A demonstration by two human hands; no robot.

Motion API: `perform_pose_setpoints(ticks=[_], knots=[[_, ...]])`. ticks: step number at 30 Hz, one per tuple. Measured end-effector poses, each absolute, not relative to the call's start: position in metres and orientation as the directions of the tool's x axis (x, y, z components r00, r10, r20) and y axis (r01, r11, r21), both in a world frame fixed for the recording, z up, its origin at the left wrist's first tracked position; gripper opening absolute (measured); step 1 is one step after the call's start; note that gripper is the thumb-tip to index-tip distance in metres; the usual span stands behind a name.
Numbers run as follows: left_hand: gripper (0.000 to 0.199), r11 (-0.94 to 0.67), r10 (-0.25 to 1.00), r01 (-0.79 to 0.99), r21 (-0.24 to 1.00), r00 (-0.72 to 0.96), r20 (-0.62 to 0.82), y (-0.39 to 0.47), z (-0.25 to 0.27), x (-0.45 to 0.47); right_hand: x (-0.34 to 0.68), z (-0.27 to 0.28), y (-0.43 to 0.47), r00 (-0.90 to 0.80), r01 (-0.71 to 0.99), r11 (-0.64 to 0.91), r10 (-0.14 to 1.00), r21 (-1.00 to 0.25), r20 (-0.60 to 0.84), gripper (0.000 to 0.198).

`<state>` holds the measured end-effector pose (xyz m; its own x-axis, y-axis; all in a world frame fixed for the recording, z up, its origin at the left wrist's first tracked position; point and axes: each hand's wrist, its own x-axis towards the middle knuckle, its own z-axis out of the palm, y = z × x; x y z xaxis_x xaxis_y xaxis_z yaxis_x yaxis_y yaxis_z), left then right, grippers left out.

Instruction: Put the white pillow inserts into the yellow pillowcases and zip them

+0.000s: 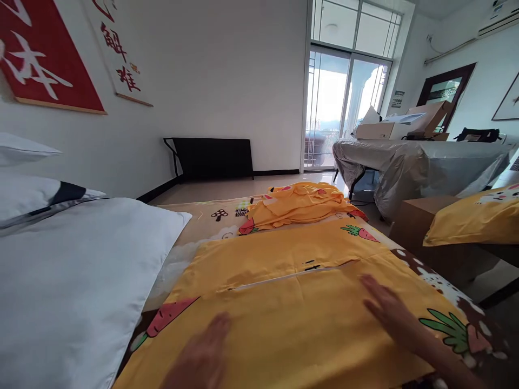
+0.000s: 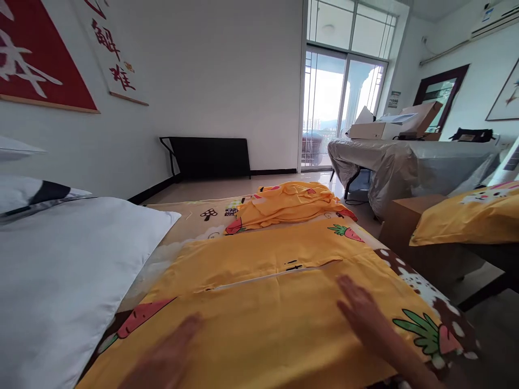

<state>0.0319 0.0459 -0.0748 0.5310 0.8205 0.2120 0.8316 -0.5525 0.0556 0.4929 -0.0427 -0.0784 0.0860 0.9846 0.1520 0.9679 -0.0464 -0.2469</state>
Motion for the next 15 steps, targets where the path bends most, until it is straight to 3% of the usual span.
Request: perform_pose_setpoints(ticks=[3, 6, 10, 12, 15], knots=[[0.054, -0.622, 0.769, 0.757, 0.200, 0.638, -0.023, 0.065, -0.053, 0.116, 0.413, -0.053, 0.000, -0.265, 0.867, 0.214, 0.963, -0.449, -0.052, 0.064], [0.055, -0.645, 0.743, 0.726, 0.237, 0.669, -0.027, 0.077, -0.048, 0.168, 0.367, -0.052, 0.028, -0.403, 0.797, 0.322, 0.914, -0.511, -0.052, 0.065], [0.051, -0.699, 0.708, 0.682, 0.214, 0.703, 0.072, 0.090, -0.055, 0.175, 0.360, -0.063, 0.052, -0.344, 0.814, 0.358, 0.932, -0.458, 0.117, 0.052], [0.044, -0.718, 0.693, 0.663, 0.212, 0.711, 0.120, 0.097, -0.054, 0.167, 0.371, -0.065, 0.063, -0.270, 0.844, 0.334, 0.941, -0.419, 0.206, 0.038], [0.035, -0.717, 0.696, 0.666, 0.207, 0.701, 0.155, 0.105, -0.045, 0.161, 0.391, -0.062, 0.079, -0.181, 0.906, 0.260, 0.951, -0.335, 0.249, 0.035]])
